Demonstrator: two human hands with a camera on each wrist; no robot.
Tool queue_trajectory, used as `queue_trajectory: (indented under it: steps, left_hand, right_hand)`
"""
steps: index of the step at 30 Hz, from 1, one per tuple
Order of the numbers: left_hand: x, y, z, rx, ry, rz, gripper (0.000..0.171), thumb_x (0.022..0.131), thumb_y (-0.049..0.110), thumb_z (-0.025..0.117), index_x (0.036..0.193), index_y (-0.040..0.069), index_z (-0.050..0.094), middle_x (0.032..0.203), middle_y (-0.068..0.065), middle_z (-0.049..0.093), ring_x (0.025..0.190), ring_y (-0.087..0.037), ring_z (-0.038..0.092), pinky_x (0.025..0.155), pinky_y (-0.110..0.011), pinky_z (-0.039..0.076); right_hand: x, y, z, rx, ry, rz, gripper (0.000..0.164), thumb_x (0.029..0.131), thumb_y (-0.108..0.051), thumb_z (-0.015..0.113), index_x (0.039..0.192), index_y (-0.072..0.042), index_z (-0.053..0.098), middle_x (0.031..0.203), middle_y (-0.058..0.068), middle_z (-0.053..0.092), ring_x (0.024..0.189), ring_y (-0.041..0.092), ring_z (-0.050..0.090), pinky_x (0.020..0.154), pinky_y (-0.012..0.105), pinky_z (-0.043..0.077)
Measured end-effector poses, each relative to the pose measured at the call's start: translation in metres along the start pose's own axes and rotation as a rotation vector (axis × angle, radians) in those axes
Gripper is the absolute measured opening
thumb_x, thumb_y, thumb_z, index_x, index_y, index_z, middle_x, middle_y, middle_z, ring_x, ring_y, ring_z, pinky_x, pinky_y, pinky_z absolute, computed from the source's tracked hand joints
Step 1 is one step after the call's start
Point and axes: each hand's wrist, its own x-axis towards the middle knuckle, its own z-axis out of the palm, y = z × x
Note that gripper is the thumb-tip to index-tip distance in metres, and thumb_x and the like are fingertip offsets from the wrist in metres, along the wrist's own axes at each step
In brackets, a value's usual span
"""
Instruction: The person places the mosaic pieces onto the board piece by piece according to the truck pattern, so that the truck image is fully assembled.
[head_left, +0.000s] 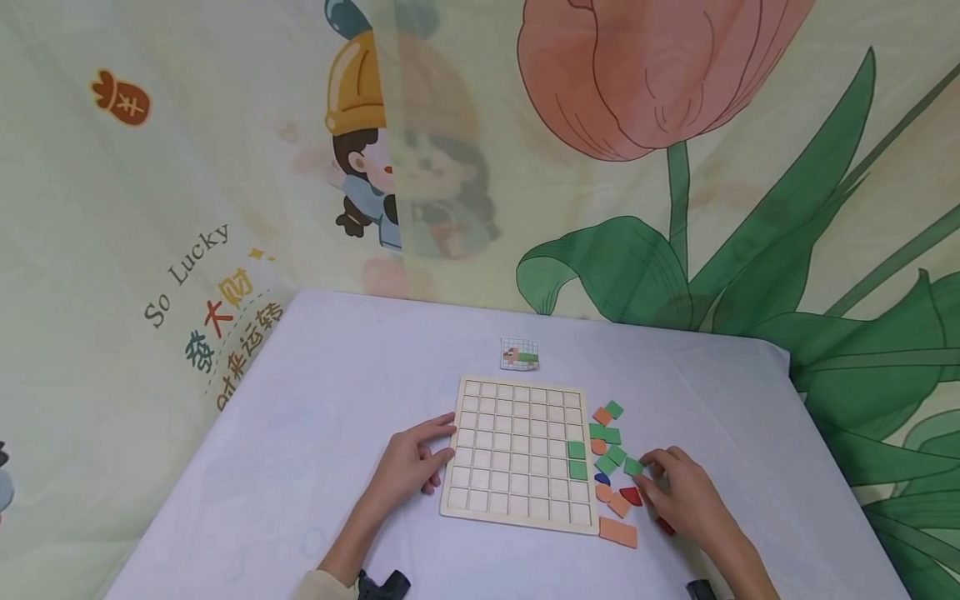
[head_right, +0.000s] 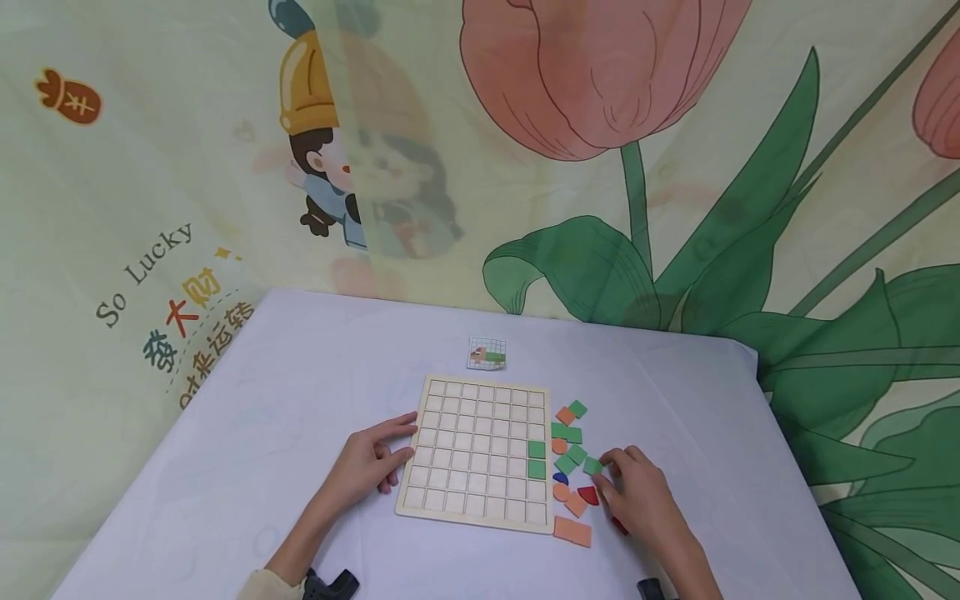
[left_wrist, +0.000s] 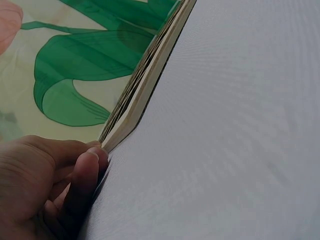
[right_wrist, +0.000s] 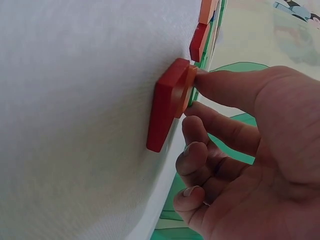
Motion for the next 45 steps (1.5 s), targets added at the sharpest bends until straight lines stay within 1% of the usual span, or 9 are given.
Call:
queue_trajectory:
  steps: [9,14,16,18,21,25,31,40,45]
  left_hand:
    - [0.001,0.001,0.001,-0.002,0.006,-0.006,0.044,0.094,0.004,0.076,0.138,0.006,0.070,0.155,-0.001,0.062,0.046,-0.014,0.058,0.041,-0.026,0.052]
    - [-0.001,-0.001,0.001,0.000,0.006,0.001,0.044,0.094,0.004,0.075,0.138,0.005,0.070,0.155,-0.002,0.062,0.046,-0.013,0.058,0.041,-0.026,0.052]
    - [-0.002,-0.002,0.001,-0.001,0.005,-0.006,0.044,0.095,0.004,0.075,0.138,0.005,0.070,0.155,-0.002,0.062,0.046,-0.013,0.058,0.041,-0.026,0.052]
    - [-0.003,-0.002,0.000,-0.003,0.005,-0.012,0.044,0.095,0.004,0.075,0.138,0.006,0.070,0.155,-0.001,0.062,0.046,-0.013,0.058,0.041,-0.026,0.052]
    - [-0.004,-0.002,0.000,-0.005,0.011,-0.008,0.044,0.094,0.004,0.076,0.138,0.006,0.070,0.155,-0.001,0.062,0.046,-0.014,0.058,0.041,-0.026,0.052]
    - [-0.003,-0.001,0.000,-0.008,0.015,-0.005,0.044,0.094,0.004,0.076,0.138,0.007,0.070,0.154,-0.001,0.063,0.046,-0.014,0.058,0.041,-0.025,0.051]
    - [-0.002,-0.002,0.000,0.001,0.009,-0.013,0.044,0.094,0.004,0.076,0.138,0.007,0.070,0.153,-0.001,0.063,0.046,-0.014,0.057,0.041,-0.025,0.051]
    - [-0.001,0.000,0.000,-0.001,0.014,-0.004,0.044,0.094,0.004,0.076,0.138,0.007,0.070,0.154,-0.001,0.063,0.045,-0.014,0.057,0.041,-0.026,0.051]
    - [-0.001,0.000,0.000,0.000,0.010,-0.001,0.044,0.094,0.004,0.076,0.138,0.006,0.070,0.155,-0.001,0.062,0.046,-0.014,0.058,0.041,-0.026,0.052]
  right_hand:
    - [0.000,0.000,-0.002,-0.004,0.009,0.005,0.032,0.090,-0.015,0.083,0.116,-0.001,0.072,0.098,0.008,0.063,0.085,0.020,0.055,0.077,0.034,0.064]
    - [-0.002,-0.003,-0.002,0.008,0.017,0.022,0.033,0.091,-0.015,0.082,0.118,0.001,0.071,0.100,0.009,0.062,0.087,0.021,0.056,0.078,0.035,0.065]
    - [-0.003,-0.006,-0.002,0.017,0.016,0.018,0.034,0.091,-0.015,0.082,0.119,0.000,0.071,0.101,0.009,0.063,0.088,0.020,0.056,0.076,0.033,0.064]
    - [-0.004,-0.009,-0.002,0.027,0.012,0.002,0.034,0.091,-0.015,0.082,0.120,-0.001,0.072,0.101,0.008,0.063,0.088,0.019,0.056,0.073,0.028,0.062]
    - [-0.004,-0.016,-0.001,0.038,0.015,-0.044,0.034,0.092,-0.016,0.082,0.121,-0.002,0.072,0.100,0.006,0.062,0.086,0.018,0.054,0.066,0.021,0.055]
    - [-0.004,-0.025,0.001,0.046,0.016,-0.104,0.032,0.094,-0.016,0.080,0.121,-0.001,0.072,0.098,0.005,0.061,0.082,0.016,0.051,0.061,0.019,0.047]
    - [-0.004,-0.036,0.006,0.053,0.010,-0.166,0.029,0.095,-0.015,0.079,0.120,-0.002,0.073,0.098,0.002,0.061,0.080,0.013,0.049,0.058,0.019,0.042]
    - [-0.002,-0.054,0.012,0.032,0.035,-0.242,0.027,0.095,-0.016,0.080,0.121,-0.008,0.074,0.104,-0.001,0.065,0.090,0.010,0.058,0.071,0.021,0.053]
    - [0.000,-0.061,0.016,0.022,0.055,-0.275,0.024,0.095,-0.017,0.080,0.118,-0.010,0.074,0.103,-0.002,0.065,0.090,0.008,0.059,0.071,0.022,0.054]
